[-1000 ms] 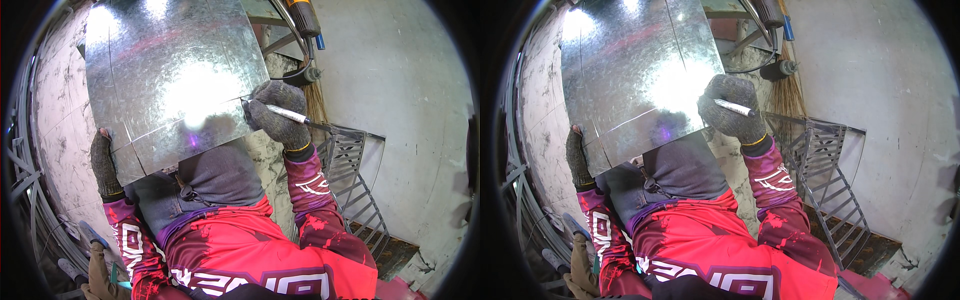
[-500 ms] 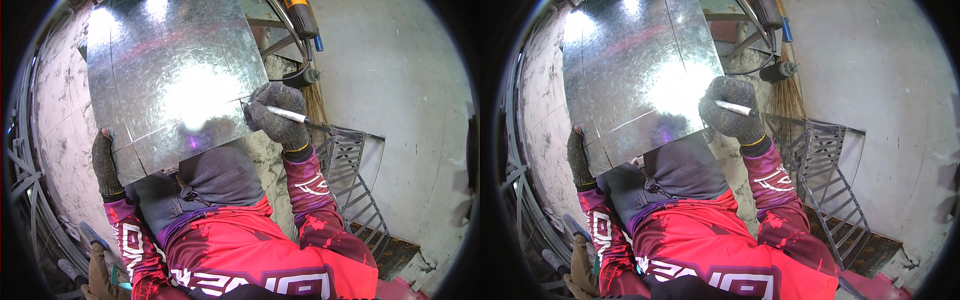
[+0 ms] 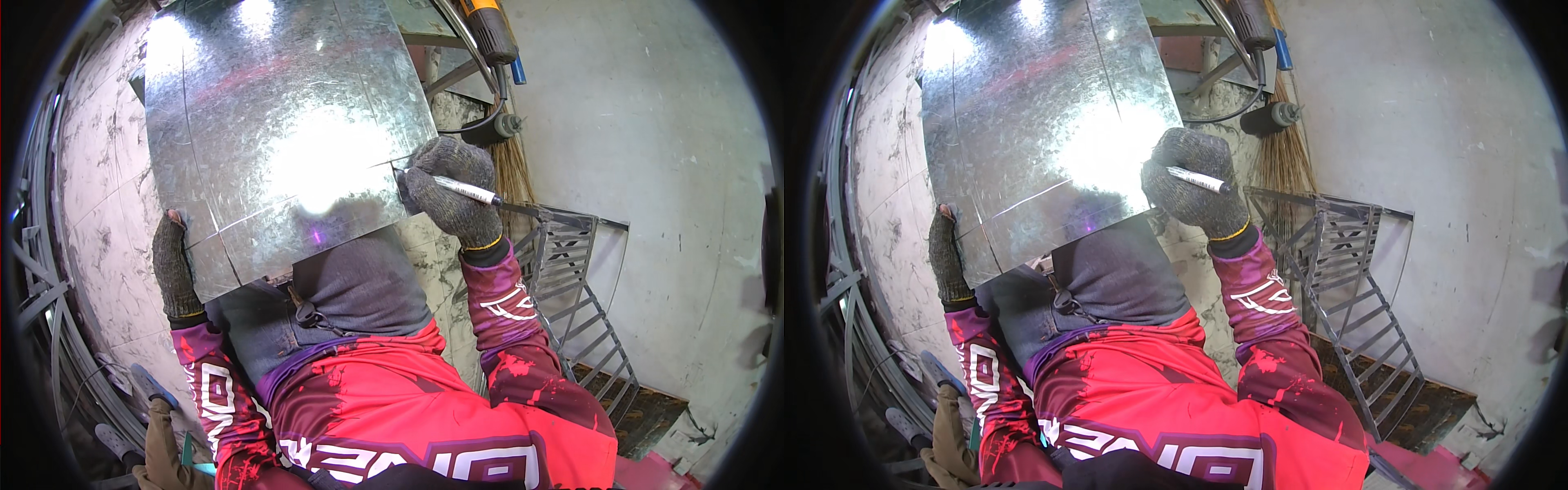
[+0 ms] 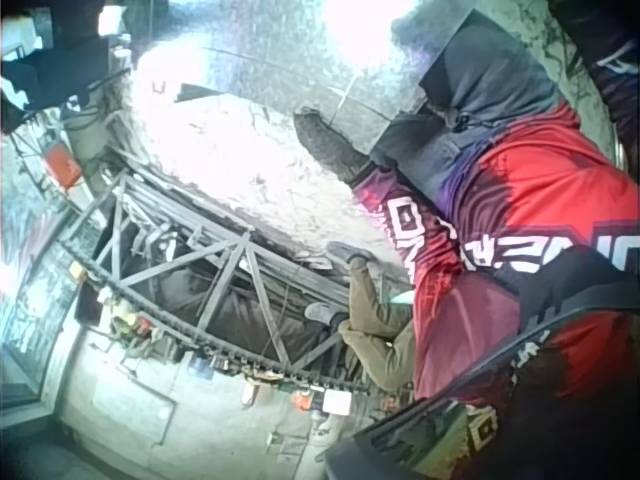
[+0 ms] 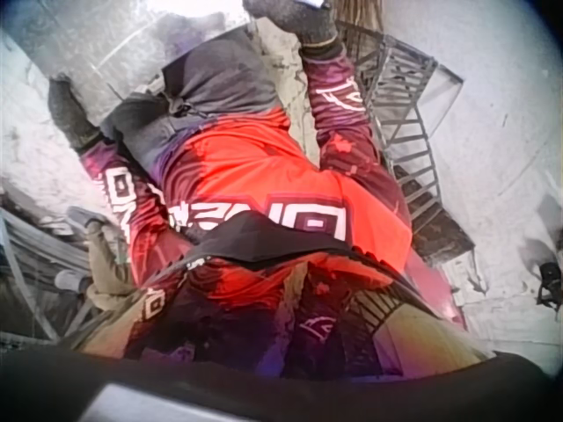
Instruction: Drawing marking lines on a metal sheet using a marker and a small piece of metal as a straight edge.
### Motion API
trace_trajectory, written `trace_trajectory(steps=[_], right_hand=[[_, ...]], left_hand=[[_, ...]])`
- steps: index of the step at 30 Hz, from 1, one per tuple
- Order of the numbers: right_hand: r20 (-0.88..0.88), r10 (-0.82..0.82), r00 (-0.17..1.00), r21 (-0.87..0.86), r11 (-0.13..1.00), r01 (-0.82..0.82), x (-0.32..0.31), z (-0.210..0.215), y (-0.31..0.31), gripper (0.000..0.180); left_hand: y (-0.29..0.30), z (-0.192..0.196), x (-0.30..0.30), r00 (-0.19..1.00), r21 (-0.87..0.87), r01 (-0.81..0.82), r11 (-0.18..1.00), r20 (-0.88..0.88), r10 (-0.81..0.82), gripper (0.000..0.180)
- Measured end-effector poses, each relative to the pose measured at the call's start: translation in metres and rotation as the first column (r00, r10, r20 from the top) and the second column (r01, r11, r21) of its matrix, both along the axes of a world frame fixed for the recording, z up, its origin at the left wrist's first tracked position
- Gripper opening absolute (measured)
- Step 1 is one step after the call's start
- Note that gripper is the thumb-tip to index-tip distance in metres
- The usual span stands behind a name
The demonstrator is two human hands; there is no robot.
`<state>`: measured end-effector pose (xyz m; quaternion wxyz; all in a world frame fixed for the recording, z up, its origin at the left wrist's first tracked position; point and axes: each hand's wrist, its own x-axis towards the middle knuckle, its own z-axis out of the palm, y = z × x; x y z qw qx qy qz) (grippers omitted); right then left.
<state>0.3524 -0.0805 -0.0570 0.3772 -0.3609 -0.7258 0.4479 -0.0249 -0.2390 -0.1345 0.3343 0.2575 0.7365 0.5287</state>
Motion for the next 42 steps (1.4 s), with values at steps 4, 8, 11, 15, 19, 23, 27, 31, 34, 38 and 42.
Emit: trace_trajectory(steps=[4, 8, 11, 15, 19, 23, 27, 31, 34, 38, 42], right_hand=[[-0.002, 0.048, 0.999, 0.059, 0.997, -0.048, 0.001, 0.005, 0.003, 0.009], [0.042, 0.033, 0.999, 0.141, 0.989, -0.038, 0.0, 0.0, 0.001, 0.011], [0.017, 0.016, 1.0, 0.068, 0.998, -0.017, 0.001, 0.002, 0.002, 0.012], [0.072, 0.019, 0.997, 0.125, 0.992, -0.028, 0.003, 0.005, -0.004, 0.012], [-0.106, 0.035, 0.994, 0.083, 0.996, -0.026, 0.004, -0.009, -0.002, 0.011], [0.037, 0.056, 0.998, 0.076, 0.995, -0.059, 0.003, 0.002, 0.0, 0.012], [0.007, 0.033, 0.999, 0.08, 0.996, -0.033, 0.003, 0.002, -0.003, 0.009], [0.088, 0.059, 0.994, 0.222, 0.972, -0.078, 0.007, -0.006, 0.001, 0.009], [0.013, 0.008, 1.0, 0.099, 0.995, -0.009, 0.004, -0.006, -0.002, 0.013], [0.042, 0.069, 0.997, 0.084, 0.994, -0.072, 0.004, -0.003, -0.002, 0.013], [0.021, 0.093, 0.995, 0.085, 0.992, -0.095, 0.009, -0.004, -0.004, 0.012]], left_hand=[[-0.007, -0.017, -0.008, 0.992, 0.035, 0.039, 0.999, -0.122, -0.034, 0.038], [-0.017, -0.044, -0.023, 0.968, 0.066, 0.079, 0.995, -0.244, -0.061, 0.036], [-0.006, -0.017, -0.01, 0.989, 0.033, 0.052, 0.998, -0.142, -0.047, 0.037], [0.0, 0.002, -0.003, 0.999, -0.037, -0.004, 0.999, 0.05, 0.006, 0.039], [0.0, -0.001, -0.004, 0.992, -0.065, -0.023, 0.998, 0.12, 0.03, 0.04], [-0.007, -0.016, -0.011, 1.0, -0.029, -0.007, 1.0, 0.015, 0.008, 0.039], [0.0, 0.0, 0.001, 0.995, 0.021, -0.039, 0.999, 0.095, 0.037, 0.039], [0.0, 0.003, 0.001, 0.996, -0.011, -0.036, 0.999, 0.077, 0.037, 0.039], [0.0, -0.001, -0.001, 0.992, 0.018, -0.058, 0.998, 0.115, 0.056, 0.039], [-0.009, -0.022, -0.015, 0.997, 0.028, -0.017, 0.999, 0.081, 0.015, 0.038], [0.0, -0.002, 0.0, 0.985, 0.029, -0.079, 0.996, 0.159, 0.073, 0.037]])
